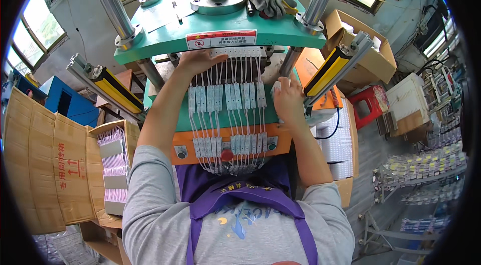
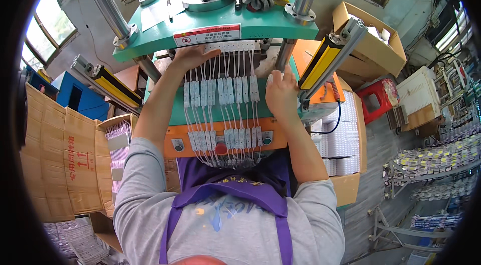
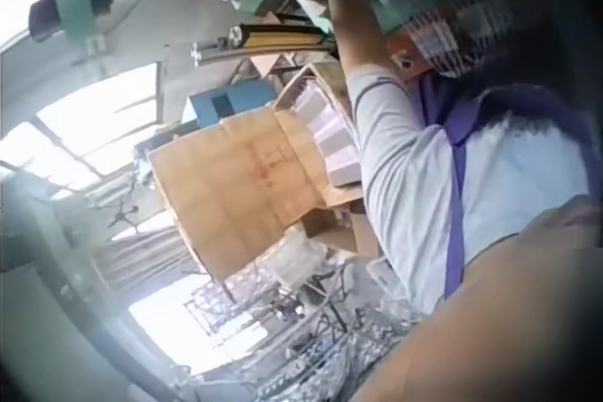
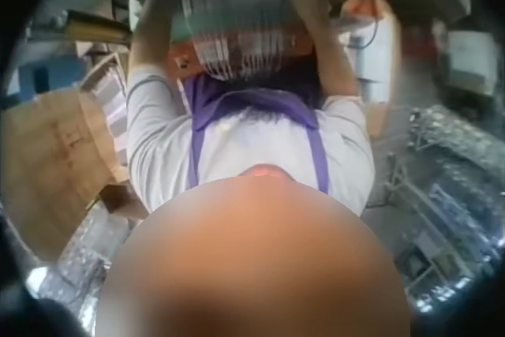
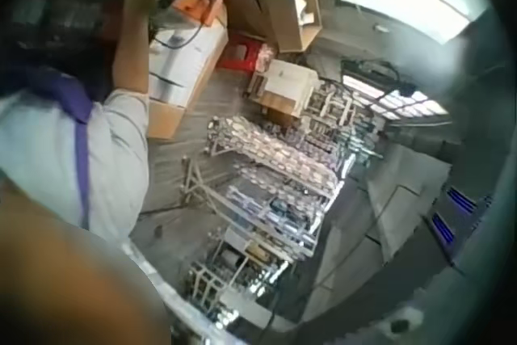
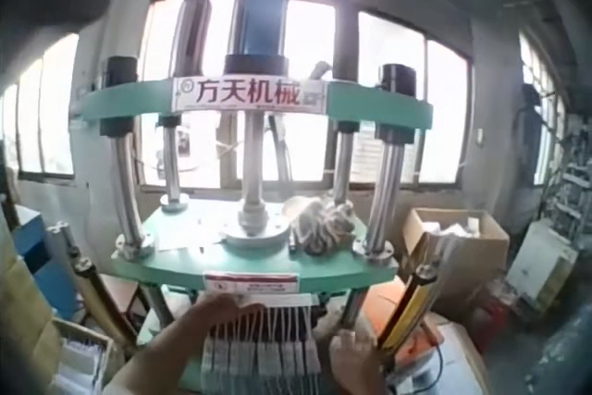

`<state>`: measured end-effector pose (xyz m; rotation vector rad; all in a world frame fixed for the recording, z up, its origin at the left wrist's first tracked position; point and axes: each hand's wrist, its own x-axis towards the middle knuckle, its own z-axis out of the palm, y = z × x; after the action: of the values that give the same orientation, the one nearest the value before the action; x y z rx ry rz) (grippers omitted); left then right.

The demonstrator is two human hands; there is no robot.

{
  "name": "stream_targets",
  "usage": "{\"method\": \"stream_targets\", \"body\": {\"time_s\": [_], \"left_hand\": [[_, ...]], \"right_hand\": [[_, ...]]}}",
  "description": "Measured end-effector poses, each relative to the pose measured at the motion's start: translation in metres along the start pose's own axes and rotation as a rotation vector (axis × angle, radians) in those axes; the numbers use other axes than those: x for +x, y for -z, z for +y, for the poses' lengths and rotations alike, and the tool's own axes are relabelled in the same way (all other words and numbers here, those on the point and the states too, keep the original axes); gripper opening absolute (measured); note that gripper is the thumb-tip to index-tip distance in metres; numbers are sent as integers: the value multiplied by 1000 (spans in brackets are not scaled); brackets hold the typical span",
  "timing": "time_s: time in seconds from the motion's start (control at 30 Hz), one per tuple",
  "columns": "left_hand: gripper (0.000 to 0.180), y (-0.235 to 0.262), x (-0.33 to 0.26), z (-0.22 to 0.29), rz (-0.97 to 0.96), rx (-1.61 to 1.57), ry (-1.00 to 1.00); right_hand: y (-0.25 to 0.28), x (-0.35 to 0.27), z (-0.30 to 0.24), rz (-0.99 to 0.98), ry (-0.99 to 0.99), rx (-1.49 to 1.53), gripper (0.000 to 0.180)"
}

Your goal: The operator is using an industrial machine to press and assemble components for light strings.

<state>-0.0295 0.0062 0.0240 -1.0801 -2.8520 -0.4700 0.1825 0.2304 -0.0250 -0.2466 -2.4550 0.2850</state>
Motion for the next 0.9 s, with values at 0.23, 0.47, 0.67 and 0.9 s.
{"method": "stream_targets", "body": {"time_s": [0.23, 0.47, 0.67, 0.9], "left_hand": [[49, -45, -69, 74, 458, -344, -242], [23, -56, -74, 58, 376, -1577, 308], [45, -38, -67, -15, 651, -237, 210], [25, -49, -44, -34, 798, -269, 207]], "right_hand": [[13, 2, -12, -2, -65, 178, 62], [25, 7, -38, -121, -23, 358, 61], [8, -14, 7, -68, 21, 38, 33], [12, -16, 3, -70, -124, 152, 26]]}}
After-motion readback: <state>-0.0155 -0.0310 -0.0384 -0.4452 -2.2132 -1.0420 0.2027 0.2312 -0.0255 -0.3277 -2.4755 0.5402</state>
